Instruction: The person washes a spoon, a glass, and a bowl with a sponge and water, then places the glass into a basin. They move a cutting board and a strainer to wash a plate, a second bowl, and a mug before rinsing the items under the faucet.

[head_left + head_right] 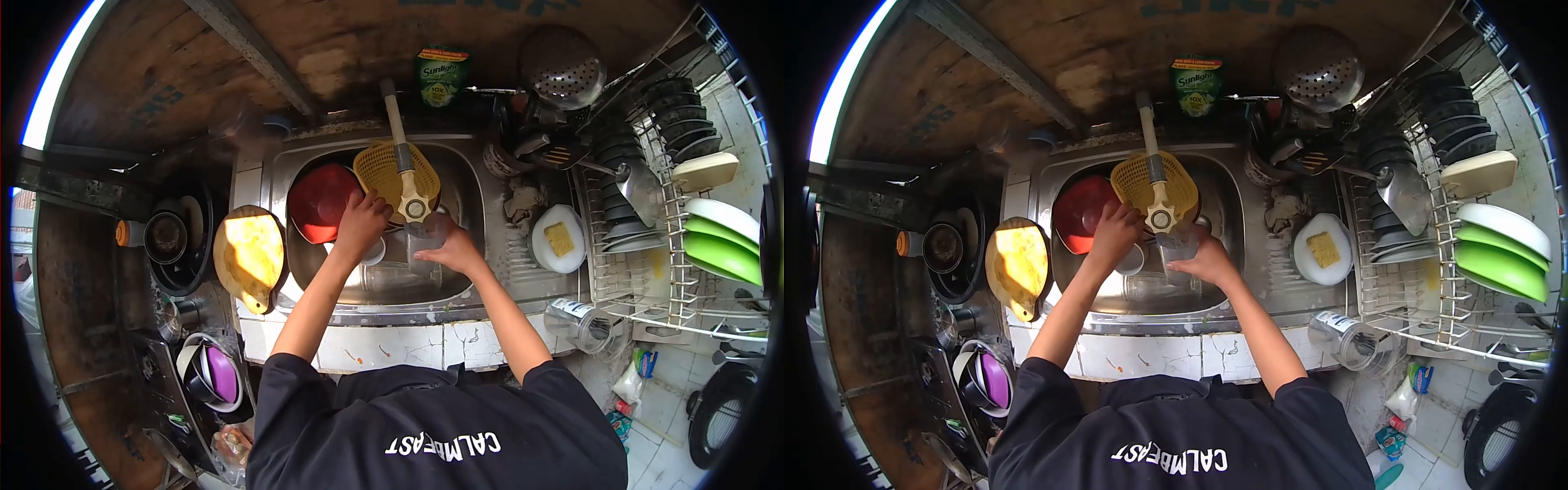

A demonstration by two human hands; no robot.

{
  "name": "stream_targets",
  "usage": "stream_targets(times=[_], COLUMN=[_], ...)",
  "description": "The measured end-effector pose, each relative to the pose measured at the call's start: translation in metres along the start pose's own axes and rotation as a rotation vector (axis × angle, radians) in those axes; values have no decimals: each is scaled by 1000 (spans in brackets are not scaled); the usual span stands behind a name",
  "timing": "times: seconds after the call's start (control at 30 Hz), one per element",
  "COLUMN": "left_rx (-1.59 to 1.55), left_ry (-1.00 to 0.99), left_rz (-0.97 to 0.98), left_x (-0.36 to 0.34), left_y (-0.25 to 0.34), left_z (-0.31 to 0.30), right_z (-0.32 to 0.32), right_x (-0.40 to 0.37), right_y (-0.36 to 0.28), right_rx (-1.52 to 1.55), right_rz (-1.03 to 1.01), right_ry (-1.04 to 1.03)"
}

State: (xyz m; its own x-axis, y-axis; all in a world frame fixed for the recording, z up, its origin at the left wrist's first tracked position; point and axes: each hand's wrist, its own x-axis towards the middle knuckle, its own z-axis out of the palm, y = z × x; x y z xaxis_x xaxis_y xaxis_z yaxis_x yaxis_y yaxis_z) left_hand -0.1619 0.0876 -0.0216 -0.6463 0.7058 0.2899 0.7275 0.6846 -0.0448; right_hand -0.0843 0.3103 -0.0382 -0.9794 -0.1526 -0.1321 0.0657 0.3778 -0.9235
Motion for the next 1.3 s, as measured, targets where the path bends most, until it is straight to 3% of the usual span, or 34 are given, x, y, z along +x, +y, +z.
stream_targets(times=[0.13, 0.2, 0.27, 0.33, 0.37, 0.47, 0.6, 0.9, 1.0, 1.07, 1.13, 1.2, 1.27, 1.3], left_rx=[134, 75, 3, -67, -71, -130, -119, -754, -885, -858, -1089, -1100, -1537, -1536], left_ry=[76, 12, -50, -138, -138, -122, -15, 44, 24, 27, -83, -72, -201, -205], left_rz=[-119, -317, -473, -561, -556, -614, -516, -604, -673, -617, -669, -678, -985, -978], left_x=[-9, -32, -55, -73, -77, -89, -78, -64, -51, -39, -29, -29, -27, -25], left_y=[-26, -48, -57, -60, -58, -47, -16, 62, 73, 77, 80, 85, 94, 93], left_z=[-53, -53, -50, -45, -40, -37, -46, -19, -2, 11, 17, 36, 38, 36], right_z=[8, 17, 19, 17, 17, 12, 14, 16, 19, 20, 14, 2, 3, 2], right_x=[5, 12, 16, 17, 18, 15, 16, 18, 15, 16, 15, 20, 12, 8], right_y=[-3, -1, -8, -21, -22, -36, -23, -35, -17, -13, -12, -12, -2, 5], right_rx=[-103, -26, -42, -119, -119, -151, -169, -191, -140, -123, -180, -49, 101, 249], right_rz=[-42, -6, -70, -60, 77, 62, 18, -44, 41, -12, -101, 473, 573, 670], right_ry=[-3, 183, 211, 41, 99, 127, 196, 62, 222, 82, 126, -231, -185, -135])
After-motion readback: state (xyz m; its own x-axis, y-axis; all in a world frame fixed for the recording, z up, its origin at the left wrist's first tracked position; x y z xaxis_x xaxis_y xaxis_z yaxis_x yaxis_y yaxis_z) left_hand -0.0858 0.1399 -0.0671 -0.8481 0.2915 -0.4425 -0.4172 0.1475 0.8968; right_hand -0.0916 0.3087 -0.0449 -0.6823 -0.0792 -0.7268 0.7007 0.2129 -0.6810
